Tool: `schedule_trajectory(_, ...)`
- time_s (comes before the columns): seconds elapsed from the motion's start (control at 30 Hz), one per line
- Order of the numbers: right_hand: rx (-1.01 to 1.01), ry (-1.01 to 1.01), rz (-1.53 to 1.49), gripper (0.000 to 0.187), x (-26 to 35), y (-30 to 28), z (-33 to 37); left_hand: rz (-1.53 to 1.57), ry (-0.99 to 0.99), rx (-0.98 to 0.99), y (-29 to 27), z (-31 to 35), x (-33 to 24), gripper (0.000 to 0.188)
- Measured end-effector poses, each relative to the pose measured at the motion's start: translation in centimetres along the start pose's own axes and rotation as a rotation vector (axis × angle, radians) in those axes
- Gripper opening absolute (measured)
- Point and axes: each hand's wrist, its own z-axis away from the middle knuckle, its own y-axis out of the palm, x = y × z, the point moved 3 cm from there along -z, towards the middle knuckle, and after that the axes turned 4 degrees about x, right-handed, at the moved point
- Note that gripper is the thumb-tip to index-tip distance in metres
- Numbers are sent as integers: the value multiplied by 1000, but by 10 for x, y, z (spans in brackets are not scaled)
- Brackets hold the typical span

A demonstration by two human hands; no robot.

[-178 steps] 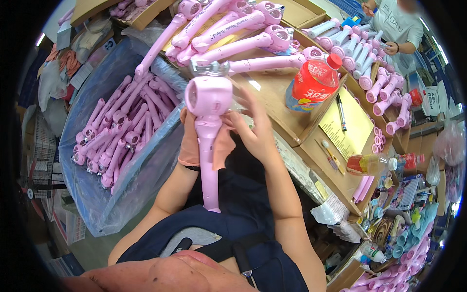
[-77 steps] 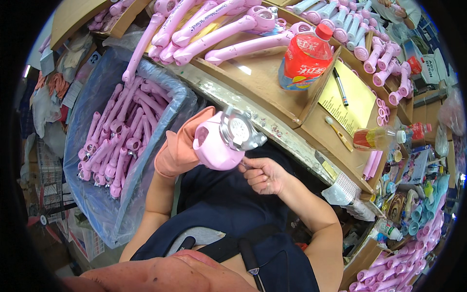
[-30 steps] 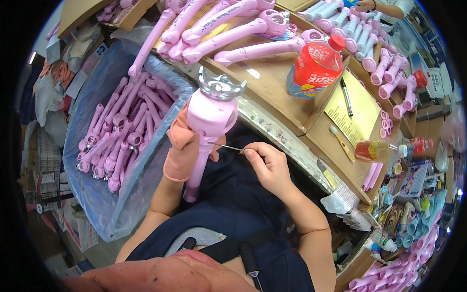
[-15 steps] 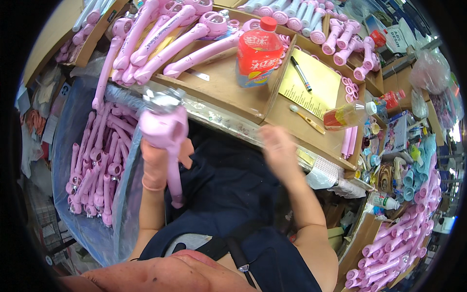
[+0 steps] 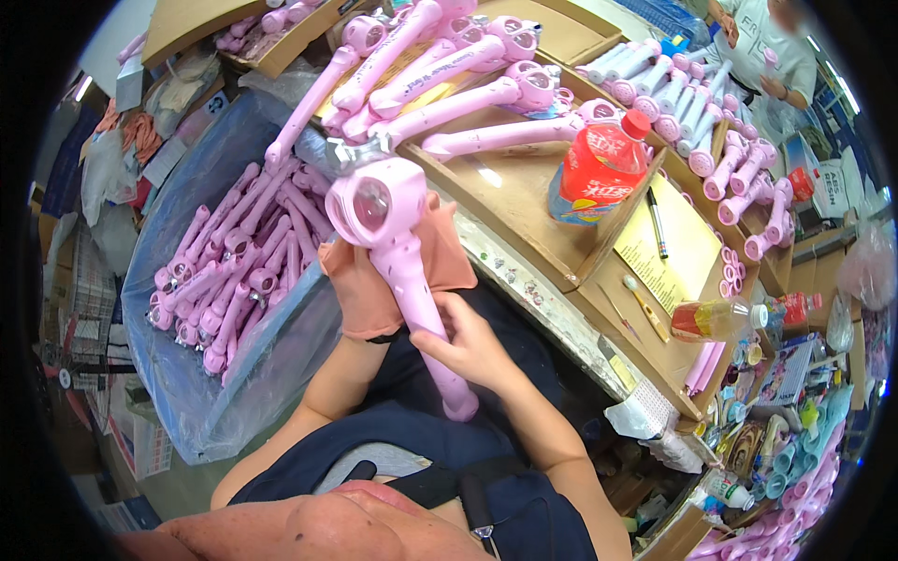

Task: The person assembles pink bubble-blowing wands by wiping them with a cloth, inserting a small metal piece into the head, and testing the light-up function. The person handles each wand one at a time, repeating the same sequence of actions.

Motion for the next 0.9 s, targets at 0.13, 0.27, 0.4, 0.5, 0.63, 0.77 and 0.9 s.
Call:
schedule_trajectory(0.13,-56,169,-429,32,-7,6,-19,439,-327,308,19,14,6,28)
schedule_trajectory(0.27,-113,200,-424,37,-6,-2,-19,856,-368,427,30,15,11,38)
schedule_trajectory(0.4,-129,182,-414,39,-7,-4,-16,1620,-730,506,40,17,15,38)
schedule_trajectory(0.5,-106,157,-420,47,-11,-5,-16,1441,-523,569,42,14,9,38)
schedule_trajectory(0.63,-22,186,-520,41,-20,-1,-18,802,-235,392,36,9,-2,42)
schedule_trajectory(0.77,34,235,-535,38,-24,9,-21,1277,-405,463,32,-1,-8,64)
schedule_trajectory(0.9,11,239,-390,43,-18,17,-19,1578,-517,485,32,-12,-4,83)
